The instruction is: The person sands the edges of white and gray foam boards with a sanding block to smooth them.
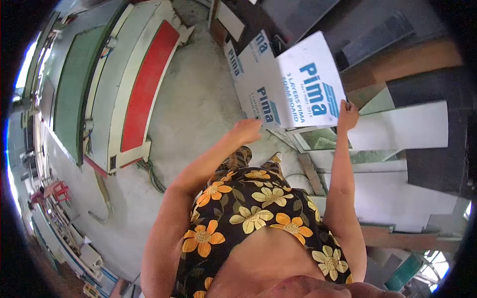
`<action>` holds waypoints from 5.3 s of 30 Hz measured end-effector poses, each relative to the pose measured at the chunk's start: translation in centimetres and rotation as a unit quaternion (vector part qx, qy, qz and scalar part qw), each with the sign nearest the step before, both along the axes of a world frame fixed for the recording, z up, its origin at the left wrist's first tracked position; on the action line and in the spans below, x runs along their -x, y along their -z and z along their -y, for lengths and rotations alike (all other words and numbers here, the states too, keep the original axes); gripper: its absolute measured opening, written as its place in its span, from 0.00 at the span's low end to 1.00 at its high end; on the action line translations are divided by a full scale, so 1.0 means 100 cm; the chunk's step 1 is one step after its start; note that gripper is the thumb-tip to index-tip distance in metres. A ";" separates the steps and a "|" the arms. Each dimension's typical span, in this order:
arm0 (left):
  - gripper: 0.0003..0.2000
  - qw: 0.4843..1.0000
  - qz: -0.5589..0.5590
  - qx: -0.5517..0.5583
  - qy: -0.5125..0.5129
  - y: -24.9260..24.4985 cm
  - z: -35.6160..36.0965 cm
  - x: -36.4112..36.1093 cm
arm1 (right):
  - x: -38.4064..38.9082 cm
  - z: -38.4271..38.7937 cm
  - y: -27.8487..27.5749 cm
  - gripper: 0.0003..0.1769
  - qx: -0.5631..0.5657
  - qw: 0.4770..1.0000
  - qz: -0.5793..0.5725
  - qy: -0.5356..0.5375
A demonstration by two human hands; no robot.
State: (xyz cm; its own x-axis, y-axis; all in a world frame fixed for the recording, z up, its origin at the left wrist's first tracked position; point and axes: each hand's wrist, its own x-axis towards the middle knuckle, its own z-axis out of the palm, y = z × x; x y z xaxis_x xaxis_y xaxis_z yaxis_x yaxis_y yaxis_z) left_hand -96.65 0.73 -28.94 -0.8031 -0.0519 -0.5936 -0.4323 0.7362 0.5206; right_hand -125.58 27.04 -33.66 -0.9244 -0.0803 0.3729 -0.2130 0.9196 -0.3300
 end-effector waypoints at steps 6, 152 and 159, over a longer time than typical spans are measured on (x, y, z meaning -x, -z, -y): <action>0.25 0.992 -0.119 -0.040 -0.015 -0.054 -0.051 0.074 | -0.050 0.026 -0.063 0.20 0.068 0.997 0.027 -0.030; 0.32 0.792 -0.314 0.041 -0.522 -0.040 -0.112 -0.067 | -0.075 0.317 -0.096 0.22 0.197 0.724 -0.001 -0.661; 0.33 0.796 -0.305 0.067 -0.519 -0.038 -0.122 -0.060 | -0.155 0.233 -0.103 0.24 0.050 0.606 0.029 -0.794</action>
State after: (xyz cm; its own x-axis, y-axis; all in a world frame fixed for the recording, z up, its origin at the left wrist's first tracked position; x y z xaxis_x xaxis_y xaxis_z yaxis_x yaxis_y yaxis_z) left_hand -90.61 12.93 -25.17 -0.4234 -0.9049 -0.0427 -0.5407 0.2146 0.8134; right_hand -110.13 3.70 -23.31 0.2758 -0.8651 0.4190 -0.7879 -0.4532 -0.4169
